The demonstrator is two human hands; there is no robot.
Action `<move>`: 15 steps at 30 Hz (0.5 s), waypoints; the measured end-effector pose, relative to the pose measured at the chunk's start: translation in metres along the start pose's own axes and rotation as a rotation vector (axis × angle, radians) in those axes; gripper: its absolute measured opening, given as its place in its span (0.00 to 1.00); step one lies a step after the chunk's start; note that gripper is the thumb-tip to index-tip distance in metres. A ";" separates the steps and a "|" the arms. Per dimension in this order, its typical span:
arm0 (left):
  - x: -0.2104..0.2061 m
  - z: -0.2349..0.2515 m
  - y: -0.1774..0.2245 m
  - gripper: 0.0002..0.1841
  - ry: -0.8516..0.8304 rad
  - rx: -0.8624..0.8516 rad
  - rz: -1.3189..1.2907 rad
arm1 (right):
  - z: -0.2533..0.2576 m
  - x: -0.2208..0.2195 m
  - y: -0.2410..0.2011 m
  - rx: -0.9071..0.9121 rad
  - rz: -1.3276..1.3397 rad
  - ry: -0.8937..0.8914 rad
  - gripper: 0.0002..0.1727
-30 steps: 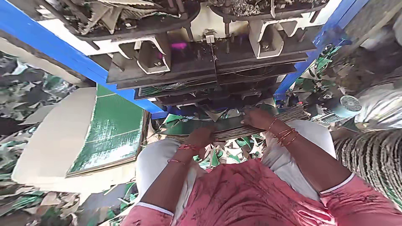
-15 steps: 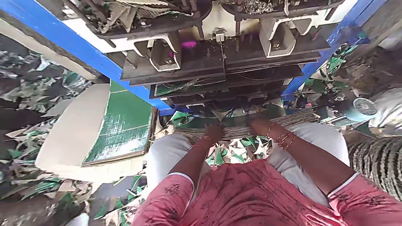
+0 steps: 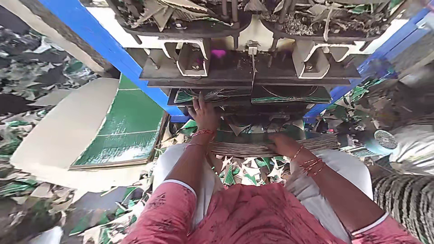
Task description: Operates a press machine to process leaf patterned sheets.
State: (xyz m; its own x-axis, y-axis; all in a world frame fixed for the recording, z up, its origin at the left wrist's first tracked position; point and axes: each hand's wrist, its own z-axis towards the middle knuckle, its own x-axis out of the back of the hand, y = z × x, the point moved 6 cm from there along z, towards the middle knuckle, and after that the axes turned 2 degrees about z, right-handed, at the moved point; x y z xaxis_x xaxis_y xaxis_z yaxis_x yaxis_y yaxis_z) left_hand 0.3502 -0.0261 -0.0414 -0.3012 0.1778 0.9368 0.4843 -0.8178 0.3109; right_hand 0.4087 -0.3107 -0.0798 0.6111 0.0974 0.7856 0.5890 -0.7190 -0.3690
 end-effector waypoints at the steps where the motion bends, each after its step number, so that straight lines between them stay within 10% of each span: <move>1: -0.005 0.003 0.003 0.28 -0.038 -0.011 0.015 | 0.000 0.000 0.000 0.005 0.010 0.009 0.29; 15: 0.012 -0.069 0.066 0.10 -0.269 -0.440 0.126 | 0.017 0.108 0.045 0.077 -0.181 0.816 0.26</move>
State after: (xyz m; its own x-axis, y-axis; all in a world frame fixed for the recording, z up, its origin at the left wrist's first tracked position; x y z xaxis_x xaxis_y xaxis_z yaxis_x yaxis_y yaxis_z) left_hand 0.3222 -0.1158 -0.0210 -0.0135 0.1501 0.9886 0.0951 -0.9840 0.1507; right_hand 0.5098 -0.3210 -0.0201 -0.0537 -0.3428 0.9379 0.6937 -0.6884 -0.2119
